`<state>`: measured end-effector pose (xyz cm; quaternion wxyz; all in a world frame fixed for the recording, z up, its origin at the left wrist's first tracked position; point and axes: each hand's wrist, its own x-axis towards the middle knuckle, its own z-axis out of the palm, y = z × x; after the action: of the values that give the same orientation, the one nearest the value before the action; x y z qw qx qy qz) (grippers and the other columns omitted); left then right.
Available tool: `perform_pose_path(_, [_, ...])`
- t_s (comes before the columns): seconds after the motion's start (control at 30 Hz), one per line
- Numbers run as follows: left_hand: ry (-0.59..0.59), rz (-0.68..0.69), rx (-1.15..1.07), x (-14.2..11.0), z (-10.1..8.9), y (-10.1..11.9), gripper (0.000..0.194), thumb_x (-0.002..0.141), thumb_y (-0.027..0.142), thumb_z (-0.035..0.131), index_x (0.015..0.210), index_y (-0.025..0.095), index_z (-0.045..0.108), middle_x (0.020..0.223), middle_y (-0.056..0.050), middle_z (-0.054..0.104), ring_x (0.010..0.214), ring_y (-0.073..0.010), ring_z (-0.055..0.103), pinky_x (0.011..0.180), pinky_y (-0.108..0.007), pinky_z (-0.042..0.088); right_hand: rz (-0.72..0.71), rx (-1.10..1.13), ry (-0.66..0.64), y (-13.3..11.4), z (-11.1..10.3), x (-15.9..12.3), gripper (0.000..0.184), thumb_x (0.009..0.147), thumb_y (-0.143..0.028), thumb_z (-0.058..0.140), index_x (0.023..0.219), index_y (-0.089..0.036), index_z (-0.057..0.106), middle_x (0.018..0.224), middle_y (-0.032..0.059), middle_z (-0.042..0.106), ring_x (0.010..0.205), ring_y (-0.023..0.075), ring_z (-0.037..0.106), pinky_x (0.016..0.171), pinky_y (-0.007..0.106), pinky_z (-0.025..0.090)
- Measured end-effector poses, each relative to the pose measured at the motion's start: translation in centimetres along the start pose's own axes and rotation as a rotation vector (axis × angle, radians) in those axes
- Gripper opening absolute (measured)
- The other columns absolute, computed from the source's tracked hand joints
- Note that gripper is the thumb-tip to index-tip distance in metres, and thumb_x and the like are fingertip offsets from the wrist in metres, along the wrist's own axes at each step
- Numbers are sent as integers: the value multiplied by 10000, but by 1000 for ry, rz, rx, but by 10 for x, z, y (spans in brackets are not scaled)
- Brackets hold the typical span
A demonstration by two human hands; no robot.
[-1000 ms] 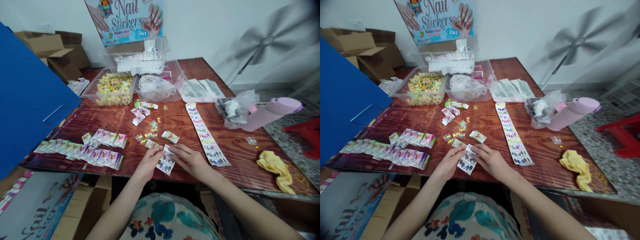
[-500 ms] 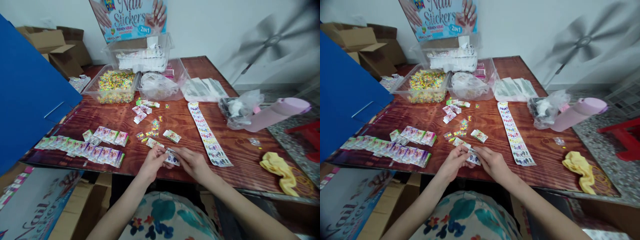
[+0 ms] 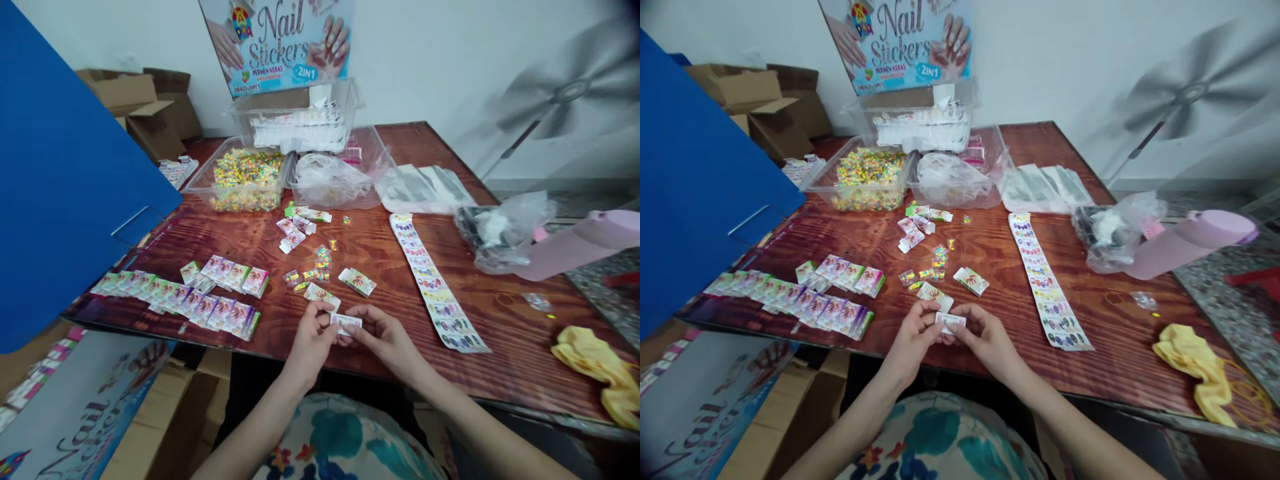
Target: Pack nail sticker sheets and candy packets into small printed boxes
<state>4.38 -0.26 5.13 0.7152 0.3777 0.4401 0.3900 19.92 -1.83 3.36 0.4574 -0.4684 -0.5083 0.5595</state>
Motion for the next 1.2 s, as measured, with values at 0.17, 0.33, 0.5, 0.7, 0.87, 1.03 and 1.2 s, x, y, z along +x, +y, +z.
perform_pose_path(0.17, [111, 314, 728, 10, -24, 0, 211, 875, 230, 494, 1083, 196, 503, 896, -59, 661, 794, -206, 664, 772, -384, 522, 74, 45, 156, 6, -6, 5, 404, 685, -484, 784, 912, -172, 661, 709, 26, 678, 540, 138, 619, 545, 263, 533])
perform_pose_path(0.33, [-16, 633, 1521, 35, -46, 9, 617, 714, -27, 470, 1287, 202, 475, 1451, -132, 421, 1446, -351, 185, 1122, -586, 235, 23, -22, 264, 6, -22, 12, 444, 671, -537, 771, 914, -174, 691, 713, 30, 677, 518, 137, 595, 505, 268, 511])
perform_pose_path(0.5, [-67, 603, 1578, 40, -43, 5, 532, 729, 10, 485, 1237, 168, 485, 1219, -141, 526, 1356, -319, 361, 1102, -525, 320, -19, -66, 287, 6, -29, 18, 415, 715, -535, 738, 933, -184, 701, 700, 26, 674, 530, 140, 589, 516, 277, 520])
perform_pose_path(0.7, [58, 456, 1262, 17, -41, 1, 454, 755, 96, 501, 1194, 182, 425, 1158, -108, 451, 995, -230, 591, 886, -404, 505, -25, -24, 249, -2, -21, 29, 381, 714, -500, 751, 931, -191, 698, 837, 41, 707, 583, 130, 592, 558, 277, 532])
perform_pose_path(0.87, [163, 388, 1173, 2, -50, -7, 498, 694, 53, 514, 1159, 188, 397, 1067, -87, 543, 1051, -251, 569, 922, -417, 472, -61, -81, 134, 2, -5, 43, 350, 740, -483, 722, 921, -185, 690, 725, 17, 670, 545, 132, 562, 531, 270, 490])
perform_pose_path(1.03, [130, 450, 1136, -11, -55, -10, 640, 705, 46, 491, 1310, 186, 335, 1204, -112, 506, 1127, -248, 512, 983, -414, 425, -90, -229, -45, 12, 17, 46, 266, 808, -420, 643, 927, -183, 667, 755, 29, 678, 612, 154, 598, 575, 275, 497])
perform_pose_path(1.2, [33, 354, 1303, -18, -55, -3, 546, 778, 92, 449, 1301, 247, 443, 1076, -73, 468, 989, -239, 512, 901, -411, 448, -144, -376, -98, 20, 28, 48, 261, 830, -356, 606, 1032, -192, 586, 699, -2, 639, 584, 149, 588, 548, 255, 471])
